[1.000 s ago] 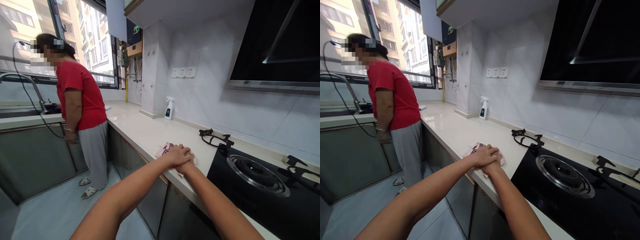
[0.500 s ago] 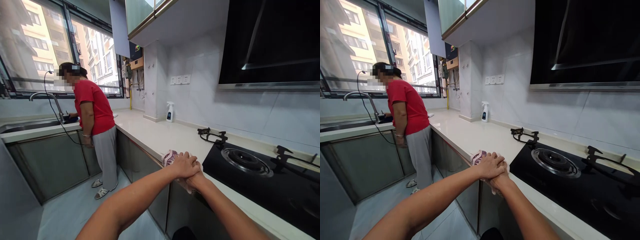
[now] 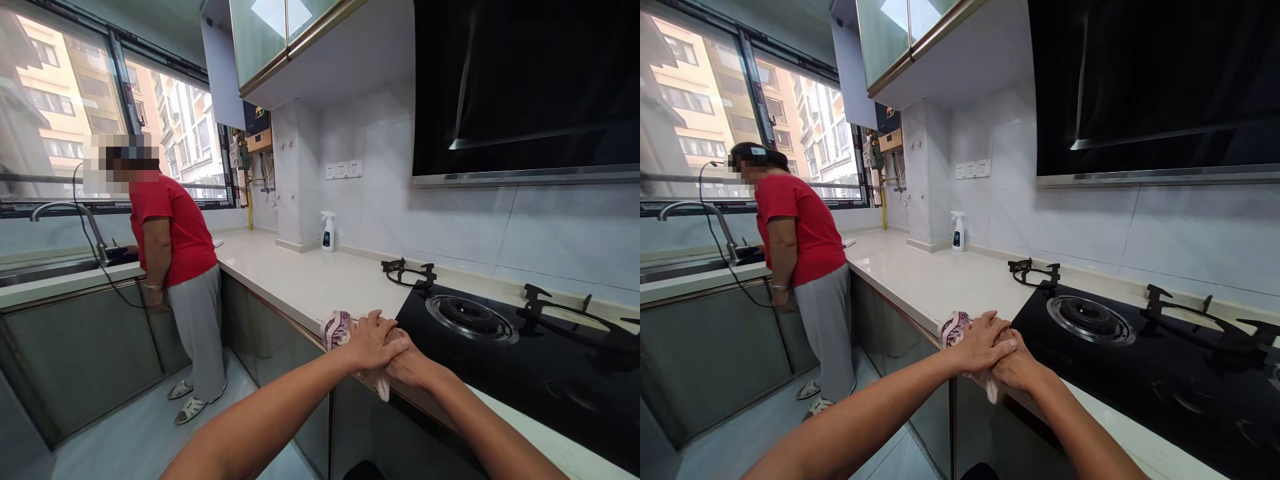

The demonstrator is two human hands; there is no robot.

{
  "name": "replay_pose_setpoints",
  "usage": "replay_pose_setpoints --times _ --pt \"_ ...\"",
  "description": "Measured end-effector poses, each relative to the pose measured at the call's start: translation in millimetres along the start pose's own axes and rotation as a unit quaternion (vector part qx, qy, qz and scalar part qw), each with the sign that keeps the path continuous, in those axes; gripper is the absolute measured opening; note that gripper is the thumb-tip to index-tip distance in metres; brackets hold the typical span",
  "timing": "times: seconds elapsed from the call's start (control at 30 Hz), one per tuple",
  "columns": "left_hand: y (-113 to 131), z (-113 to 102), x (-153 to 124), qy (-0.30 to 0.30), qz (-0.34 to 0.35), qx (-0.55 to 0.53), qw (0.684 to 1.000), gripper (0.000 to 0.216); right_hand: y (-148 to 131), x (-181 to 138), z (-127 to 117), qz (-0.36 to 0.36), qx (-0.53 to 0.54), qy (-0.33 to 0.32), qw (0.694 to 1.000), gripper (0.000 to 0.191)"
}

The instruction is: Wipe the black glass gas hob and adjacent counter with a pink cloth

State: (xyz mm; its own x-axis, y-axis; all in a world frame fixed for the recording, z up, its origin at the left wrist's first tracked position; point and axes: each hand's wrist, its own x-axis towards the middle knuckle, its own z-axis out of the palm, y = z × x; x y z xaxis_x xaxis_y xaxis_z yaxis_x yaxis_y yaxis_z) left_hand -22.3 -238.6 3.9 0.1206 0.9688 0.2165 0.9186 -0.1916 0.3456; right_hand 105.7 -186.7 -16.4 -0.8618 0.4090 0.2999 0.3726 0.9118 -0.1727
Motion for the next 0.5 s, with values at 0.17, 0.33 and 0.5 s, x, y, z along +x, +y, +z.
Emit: replay_pose_setpoints --times 0.17,0.33,0.5 --pt "-23 9 -1 0.024 -0.034 0.013 0.999 0.074 40 -37 -29 0.056 0.01 -0.018 0.998 0.06" --pt "-32 9 10 0.022 -0.035 0.085 0.996 0.073 100 -102 -39 0.192 0.013 -0.026 0.981 0.071" --pt "-36 7 42 0.031 -0.056 0.118 0.991 0.062 119 -135 -24 0.197 0.009 -0.012 0.98 0.066"
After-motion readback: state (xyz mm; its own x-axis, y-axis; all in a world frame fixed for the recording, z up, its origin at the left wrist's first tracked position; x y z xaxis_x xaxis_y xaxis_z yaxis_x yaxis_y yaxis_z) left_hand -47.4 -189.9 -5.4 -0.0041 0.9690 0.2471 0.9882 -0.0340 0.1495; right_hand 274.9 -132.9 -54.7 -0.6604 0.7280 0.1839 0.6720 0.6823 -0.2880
